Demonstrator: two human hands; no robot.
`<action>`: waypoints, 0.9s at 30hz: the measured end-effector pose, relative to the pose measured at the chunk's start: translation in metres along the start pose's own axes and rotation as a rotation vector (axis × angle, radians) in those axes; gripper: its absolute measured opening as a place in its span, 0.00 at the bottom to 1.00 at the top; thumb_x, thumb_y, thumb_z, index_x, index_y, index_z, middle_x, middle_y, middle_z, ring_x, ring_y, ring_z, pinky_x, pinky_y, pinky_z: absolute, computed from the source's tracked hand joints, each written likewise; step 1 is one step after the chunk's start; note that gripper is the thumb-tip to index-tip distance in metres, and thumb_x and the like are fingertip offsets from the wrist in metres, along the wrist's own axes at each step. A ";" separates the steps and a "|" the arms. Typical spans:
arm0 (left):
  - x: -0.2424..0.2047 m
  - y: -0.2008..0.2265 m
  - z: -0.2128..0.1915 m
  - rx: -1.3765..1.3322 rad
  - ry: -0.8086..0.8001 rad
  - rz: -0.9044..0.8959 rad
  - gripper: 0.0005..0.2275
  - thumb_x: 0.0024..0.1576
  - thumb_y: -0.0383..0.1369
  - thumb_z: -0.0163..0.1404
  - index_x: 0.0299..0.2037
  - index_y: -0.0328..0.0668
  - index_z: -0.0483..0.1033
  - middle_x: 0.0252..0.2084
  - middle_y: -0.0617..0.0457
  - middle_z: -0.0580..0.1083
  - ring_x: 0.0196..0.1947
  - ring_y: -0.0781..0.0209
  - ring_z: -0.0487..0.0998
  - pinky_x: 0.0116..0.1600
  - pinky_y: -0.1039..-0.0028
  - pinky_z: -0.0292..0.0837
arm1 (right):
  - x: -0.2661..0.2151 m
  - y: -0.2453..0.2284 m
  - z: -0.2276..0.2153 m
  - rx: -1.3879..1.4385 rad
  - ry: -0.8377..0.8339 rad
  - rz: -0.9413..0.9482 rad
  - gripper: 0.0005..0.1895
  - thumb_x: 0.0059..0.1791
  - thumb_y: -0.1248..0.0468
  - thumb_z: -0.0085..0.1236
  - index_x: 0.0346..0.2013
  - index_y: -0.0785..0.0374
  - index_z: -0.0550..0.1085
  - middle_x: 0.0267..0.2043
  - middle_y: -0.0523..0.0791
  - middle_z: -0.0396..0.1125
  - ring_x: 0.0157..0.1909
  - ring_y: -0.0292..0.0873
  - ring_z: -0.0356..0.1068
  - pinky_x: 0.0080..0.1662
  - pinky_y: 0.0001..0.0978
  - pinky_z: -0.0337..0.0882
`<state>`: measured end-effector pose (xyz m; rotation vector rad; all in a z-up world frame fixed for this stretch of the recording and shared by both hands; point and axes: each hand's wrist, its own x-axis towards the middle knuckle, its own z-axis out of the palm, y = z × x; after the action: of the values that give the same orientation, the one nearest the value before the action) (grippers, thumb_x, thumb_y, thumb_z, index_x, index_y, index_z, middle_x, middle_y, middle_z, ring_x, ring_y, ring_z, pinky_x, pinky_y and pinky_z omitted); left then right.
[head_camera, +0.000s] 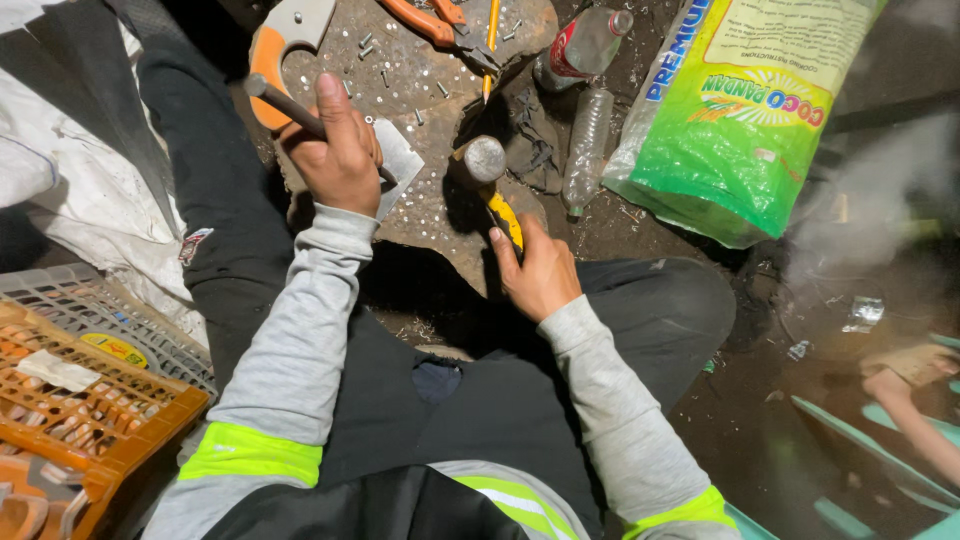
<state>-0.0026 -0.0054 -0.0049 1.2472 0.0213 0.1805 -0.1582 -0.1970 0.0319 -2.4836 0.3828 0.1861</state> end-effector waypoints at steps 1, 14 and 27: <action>-0.002 0.000 0.001 0.023 0.001 0.000 0.24 0.69 0.43 0.44 0.18 0.50 0.56 0.13 0.63 0.56 0.09 0.69 0.53 0.16 0.74 0.51 | 0.002 0.004 0.000 -0.024 -0.007 -0.030 0.18 0.54 0.52 0.55 0.40 0.67 0.71 0.26 0.61 0.69 0.33 0.69 0.70 0.37 0.58 0.68; -0.020 -0.001 0.020 0.503 -0.084 0.277 0.24 0.66 0.32 0.53 0.16 0.34 0.61 0.13 0.47 0.60 0.13 0.58 0.62 0.25 0.62 0.51 | -0.012 -0.066 -0.087 0.184 0.126 -0.199 0.14 0.54 0.59 0.55 0.44 0.69 0.69 0.21 0.56 0.64 0.21 0.56 0.65 0.28 0.43 0.62; -0.025 0.003 0.028 0.453 -0.180 0.460 0.06 0.61 0.27 0.50 0.32 0.37 0.75 0.22 0.43 0.71 0.23 0.45 0.76 0.29 0.65 0.67 | -0.014 -0.160 -0.153 -0.012 -0.063 -0.397 0.15 0.56 0.57 0.54 0.36 0.67 0.69 0.18 0.52 0.63 0.19 0.47 0.61 0.25 0.39 0.61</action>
<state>-0.0246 -0.0343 0.0044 1.7046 -0.4028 0.4798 -0.1146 -0.1611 0.2463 -2.4995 -0.1404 0.1025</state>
